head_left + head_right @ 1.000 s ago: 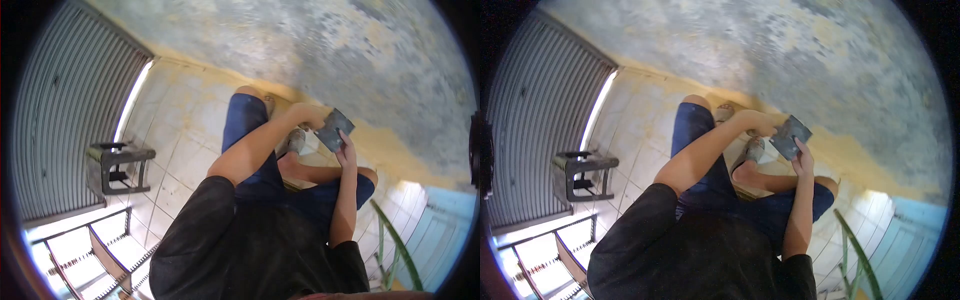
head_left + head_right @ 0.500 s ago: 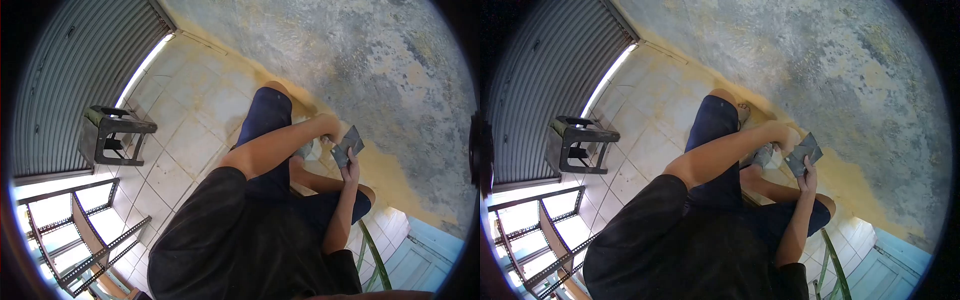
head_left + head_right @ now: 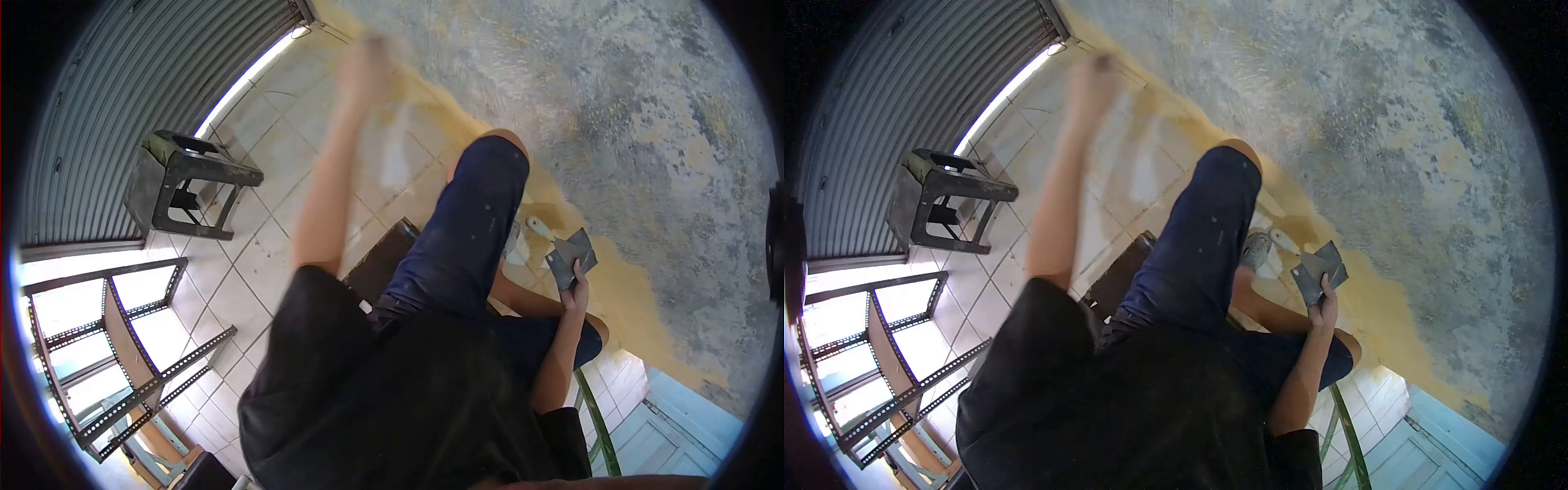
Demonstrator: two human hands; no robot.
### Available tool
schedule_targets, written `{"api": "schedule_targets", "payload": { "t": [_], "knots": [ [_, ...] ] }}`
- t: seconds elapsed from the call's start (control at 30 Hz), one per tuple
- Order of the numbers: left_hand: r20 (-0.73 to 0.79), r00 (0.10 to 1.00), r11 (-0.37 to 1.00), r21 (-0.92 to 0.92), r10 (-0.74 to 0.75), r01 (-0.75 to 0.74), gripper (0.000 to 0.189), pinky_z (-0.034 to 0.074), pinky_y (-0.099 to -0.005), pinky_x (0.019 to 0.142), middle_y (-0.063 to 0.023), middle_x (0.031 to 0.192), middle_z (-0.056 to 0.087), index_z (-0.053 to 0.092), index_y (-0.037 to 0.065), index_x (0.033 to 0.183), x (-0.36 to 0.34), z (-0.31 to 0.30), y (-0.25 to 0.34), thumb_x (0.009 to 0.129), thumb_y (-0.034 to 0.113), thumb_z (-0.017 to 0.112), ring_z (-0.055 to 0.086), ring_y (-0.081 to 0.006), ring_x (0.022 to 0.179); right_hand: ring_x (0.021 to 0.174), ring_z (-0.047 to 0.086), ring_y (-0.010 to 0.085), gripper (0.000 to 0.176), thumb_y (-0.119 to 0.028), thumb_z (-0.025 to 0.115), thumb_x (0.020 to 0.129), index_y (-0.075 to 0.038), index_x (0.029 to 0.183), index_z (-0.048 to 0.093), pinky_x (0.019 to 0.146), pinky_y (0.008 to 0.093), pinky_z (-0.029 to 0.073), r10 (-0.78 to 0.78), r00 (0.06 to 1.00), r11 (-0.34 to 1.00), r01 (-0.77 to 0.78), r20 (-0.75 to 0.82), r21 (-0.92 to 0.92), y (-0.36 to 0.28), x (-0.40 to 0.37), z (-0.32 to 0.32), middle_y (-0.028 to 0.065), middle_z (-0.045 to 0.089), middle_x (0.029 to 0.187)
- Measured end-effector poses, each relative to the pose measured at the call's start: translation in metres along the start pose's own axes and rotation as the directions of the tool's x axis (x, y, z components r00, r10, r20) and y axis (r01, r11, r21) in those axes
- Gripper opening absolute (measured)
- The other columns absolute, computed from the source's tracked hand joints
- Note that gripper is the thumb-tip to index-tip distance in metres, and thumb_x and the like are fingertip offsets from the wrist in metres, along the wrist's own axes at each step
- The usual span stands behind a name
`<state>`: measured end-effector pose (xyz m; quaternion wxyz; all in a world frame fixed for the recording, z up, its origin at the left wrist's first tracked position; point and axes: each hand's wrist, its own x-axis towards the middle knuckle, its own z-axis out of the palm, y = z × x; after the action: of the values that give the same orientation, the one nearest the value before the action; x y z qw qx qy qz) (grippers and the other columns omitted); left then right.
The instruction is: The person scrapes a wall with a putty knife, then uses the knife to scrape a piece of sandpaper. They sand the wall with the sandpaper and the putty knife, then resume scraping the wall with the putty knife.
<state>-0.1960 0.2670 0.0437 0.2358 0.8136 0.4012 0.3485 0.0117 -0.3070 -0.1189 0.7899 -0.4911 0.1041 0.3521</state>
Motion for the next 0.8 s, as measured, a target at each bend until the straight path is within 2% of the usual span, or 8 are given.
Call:
{"api": "schedule_targets", "payload": {
  "t": [0.13, 0.17, 0.2, 0.23, 0.3, 0.47, 0.6, 0.8],
  "knots": [
    [-0.358, 0.931, 0.812, 0.524, -0.065, 0.258, 0.031, 0.053, -0.0518, 0.089, -0.0214, 0.113, 0.070, 0.069, 0.004, 0.116, -0.004, -0.148, -0.223, 0.096, 0.022, 0.056, 0.068, -0.0412, 0.103, 0.122, 0.062, 0.0306, 0.044, -0.013, 0.068, 0.098, 0.000, 0.138, 0.053, 0.108, 0.0465, 0.051, -0.027, 1.000, 0.999, 0.027, -0.008, -0.021, -0.009, -0.011, 0.014, 0.0142, 0.063, 0.133],
    [-0.197, 0.980, 0.511, 0.839, -0.037, 0.188, 0.029, 0.054, -0.0507, 0.089, -0.0192, 0.112, 0.070, 0.071, 0.004, 0.111, -0.007, -0.197, -0.276, 0.091, 0.023, 0.061, 0.069, -0.0400, 0.101, 0.123, 0.062, 0.0305, 0.044, -0.013, 0.068, 0.098, 0.000, 0.138, 0.053, 0.108, 0.0462, 0.050, -0.011, 1.000, 1.000, 0.010, -0.006, -0.028, -0.013, -0.011, 0.014, 0.0141, 0.063, 0.133],
    [-0.335, 0.935, 0.437, 0.828, -0.116, 0.351, 0.028, 0.055, -0.0490, 0.087, -0.0170, 0.106, 0.071, 0.076, 0.006, 0.102, -0.013, -0.237, -0.313, 0.089, 0.028, 0.064, 0.069, -0.0377, 0.100, 0.123, 0.062, 0.0304, 0.045, -0.014, 0.068, 0.098, 0.000, 0.138, 0.053, 0.108, 0.0458, 0.050, 0.006, 1.000, 0.999, -0.006, -0.007, -0.034, -0.015, -0.014, 0.014, 0.0141, 0.063, 0.133],
    [-0.173, 0.970, 0.163, 0.966, -0.171, 0.201, 0.030, 0.057, -0.0488, 0.086, -0.0187, 0.110, 0.071, 0.078, 0.005, 0.098, -0.019, -0.279, -0.352, 0.088, 0.032, 0.066, 0.069, -0.0383, 0.102, 0.123, 0.062, 0.0304, 0.045, -0.014, 0.068, 0.098, 0.000, 0.138, 0.053, 0.108, 0.0458, 0.050, -0.003, 1.000, 0.999, 0.003, -0.016, -0.033, -0.016, -0.017, 0.017, 0.0141, 0.063, 0.133],
    [-0.468, 0.798, 0.342, 0.730, -0.381, 0.592, 0.040, 0.057, -0.0497, 0.090, -0.0219, 0.120, 0.070, 0.073, 0.000, 0.103, -0.039, -0.328, -0.352, 0.092, 0.037, 0.066, 0.069, -0.0406, 0.110, 0.122, 0.062, 0.0300, 0.045, -0.015, 0.068, 0.098, -0.001, 0.138, 0.054, 0.107, 0.0446, 0.051, -0.015, 1.000, 0.997, 0.015, 0.000, -0.074, -0.019, -0.023, 0.023, 0.0138, 0.063, 0.133],
    [-0.196, 0.874, 0.255, 0.908, -0.444, 0.333, 0.059, 0.043, -0.0507, 0.110, -0.0277, 0.134, 0.061, 0.063, -0.006, 0.127, -0.073, -0.395, -0.482, 0.101, 0.046, 0.052, 0.052, -0.0431, 0.131, 0.123, 0.062, 0.0324, 0.049, -0.018, 0.067, 0.099, 0.001, 0.141, 0.050, 0.108, 0.0474, 0.050, -0.044, 0.999, 0.987, 0.041, -0.020, -0.154, -0.030, -0.040, 0.034, 0.0158, 0.062, 0.134],
    [-0.421, 0.638, 0.291, 0.637, -0.645, 0.714, 0.067, 0.046, -0.0564, 0.103, -0.0262, 0.131, 0.064, 0.067, 0.000, 0.124, -0.084, -0.383, -0.495, 0.100, 0.060, 0.046, 0.057, -0.0448, 0.126, 0.121, 0.064, 0.0309, 0.049, -0.019, 0.068, 0.098, 0.001, 0.140, 0.051, 0.106, 0.0467, 0.053, -0.080, 0.997, 0.978, 0.075, -0.018, -0.195, -0.044, -0.052, 0.058, 0.0156, 0.064, 0.131],
    [-0.478, 0.731, 0.229, 0.738, -0.488, 0.635, 0.052, 0.056, -0.0547, 0.082, -0.0159, 0.111, 0.074, 0.074, 0.014, 0.112, -0.092, -0.364, -0.458, 0.097, 0.060, 0.055, 0.070, -0.0398, 0.105, 0.118, 0.066, 0.0309, 0.047, -0.020, 0.067, 0.099, 0.002, 0.138, 0.052, 0.105, 0.0455, 0.054, -0.100, 0.993, 0.970, 0.081, -0.069, -0.227, -0.058, -0.064, 0.084, 0.0164, 0.065, 0.129]
  ]
}}
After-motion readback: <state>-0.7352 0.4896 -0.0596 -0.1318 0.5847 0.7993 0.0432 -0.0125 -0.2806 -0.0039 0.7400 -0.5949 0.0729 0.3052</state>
